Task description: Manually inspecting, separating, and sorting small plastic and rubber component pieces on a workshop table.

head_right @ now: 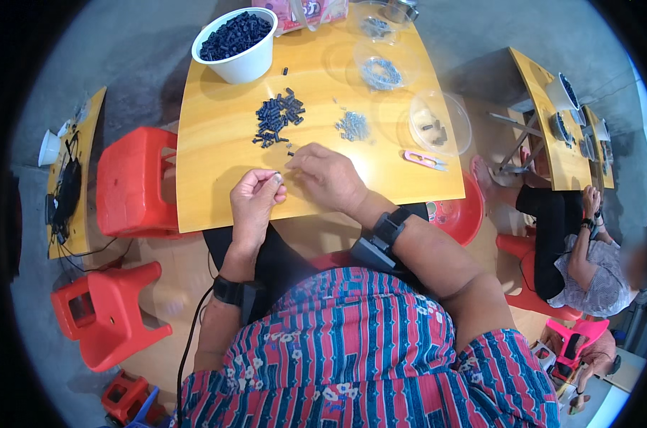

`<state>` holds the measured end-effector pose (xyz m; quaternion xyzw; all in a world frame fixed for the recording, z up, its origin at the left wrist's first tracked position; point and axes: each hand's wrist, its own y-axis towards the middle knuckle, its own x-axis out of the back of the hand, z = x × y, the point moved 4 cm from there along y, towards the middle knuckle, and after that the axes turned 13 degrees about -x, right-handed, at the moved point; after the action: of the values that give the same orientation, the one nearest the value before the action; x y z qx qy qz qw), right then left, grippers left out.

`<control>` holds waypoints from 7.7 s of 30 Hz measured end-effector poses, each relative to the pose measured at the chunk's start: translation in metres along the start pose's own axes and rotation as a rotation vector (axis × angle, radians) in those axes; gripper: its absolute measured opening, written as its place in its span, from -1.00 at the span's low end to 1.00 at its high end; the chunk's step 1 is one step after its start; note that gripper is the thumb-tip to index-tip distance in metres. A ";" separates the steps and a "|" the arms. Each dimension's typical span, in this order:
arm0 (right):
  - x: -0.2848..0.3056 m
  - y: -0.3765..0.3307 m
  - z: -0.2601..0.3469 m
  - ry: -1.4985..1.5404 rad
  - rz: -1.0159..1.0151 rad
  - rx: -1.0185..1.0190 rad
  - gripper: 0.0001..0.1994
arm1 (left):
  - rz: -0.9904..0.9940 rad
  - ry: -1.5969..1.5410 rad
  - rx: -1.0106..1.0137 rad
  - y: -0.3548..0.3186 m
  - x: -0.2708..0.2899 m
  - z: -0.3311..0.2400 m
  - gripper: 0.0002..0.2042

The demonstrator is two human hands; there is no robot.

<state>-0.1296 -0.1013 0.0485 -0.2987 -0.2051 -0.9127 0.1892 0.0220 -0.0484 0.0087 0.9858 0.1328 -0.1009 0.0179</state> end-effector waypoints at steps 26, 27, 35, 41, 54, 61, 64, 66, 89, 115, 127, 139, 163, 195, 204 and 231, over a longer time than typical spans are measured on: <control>-0.004 0.027 -0.007 -0.137 -0.137 -0.289 -0.86 | 0.007 0.064 -0.087 -0.002 0.001 0.006 -0.94; -0.004 0.029 -0.009 -0.135 -0.134 -0.288 -0.86 | -0.010 0.037 -0.097 -0.002 0.002 0.005 -0.94; -0.011 0.034 -0.009 -0.388 -0.011 -0.044 -0.89 | 0.017 0.040 -0.060 -0.003 0.000 0.001 -0.94; -0.011 0.025 -0.024 -0.434 0.101 -0.089 -0.91 | 0.026 0.056 -0.053 -0.003 -0.001 0.002 -0.95; 0.001 -0.011 -0.020 -0.303 0.075 -0.128 -0.89 | 0.148 0.226 -0.129 -0.006 -0.021 0.007 -0.92; -0.001 -0.017 -0.034 0.657 0.264 -0.496 -0.86 | 0.159 0.198 -0.142 -0.009 -0.021 0.010 -0.89; -0.005 -0.017 -0.033 0.713 0.282 -0.491 -0.87 | 0.175 0.203 -0.150 -0.009 -0.020 0.010 -0.89; -0.005 -0.017 -0.033 0.720 0.285 -0.490 -0.87 | 0.182 0.217 -0.167 -0.009 -0.020 0.009 -0.90; 0.001 -0.015 -0.021 0.437 0.151 -0.393 -0.86 | 0.184 0.239 -0.178 -0.007 -0.019 0.012 -0.91; -0.014 -0.022 -0.019 0.489 0.044 -0.512 -0.86 | 0.076 0.024 -0.070 -0.008 -0.014 0.009 -0.93; -0.024 -0.033 -0.030 0.813 -0.091 -0.722 -0.86 | 0.063 -0.018 0.000 -0.006 -0.014 0.007 -0.87; -0.025 -0.033 -0.024 0.679 -0.072 -0.636 -0.89 | 0.277 0.133 0.092 0.000 -0.015 0.004 -0.84; -0.026 -0.040 -0.022 0.572 -0.025 -0.395 -0.70 | 0.221 0.044 0.184 -0.003 -0.013 0.002 -0.88; -0.021 -0.034 -0.031 0.474 0.052 -0.372 -0.81 | 0.187 -0.111 -0.002 -0.005 -0.016 0.007 -0.86; -0.029 -0.038 -0.025 0.573 0.011 -0.446 -0.70 | 0.204 -0.042 0.007 -0.004 -0.017 0.003 -0.85; -0.019 -0.036 -0.007 0.268 0.009 -0.309 -0.64 | 0.244 -0.051 0.052 -0.002 -0.014 0.004 -0.70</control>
<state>-0.1354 -0.0701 0.0218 -0.2008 -0.0343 -0.9640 0.1708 0.0074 -0.0499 0.0072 0.9919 0.0085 -0.1266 0.0078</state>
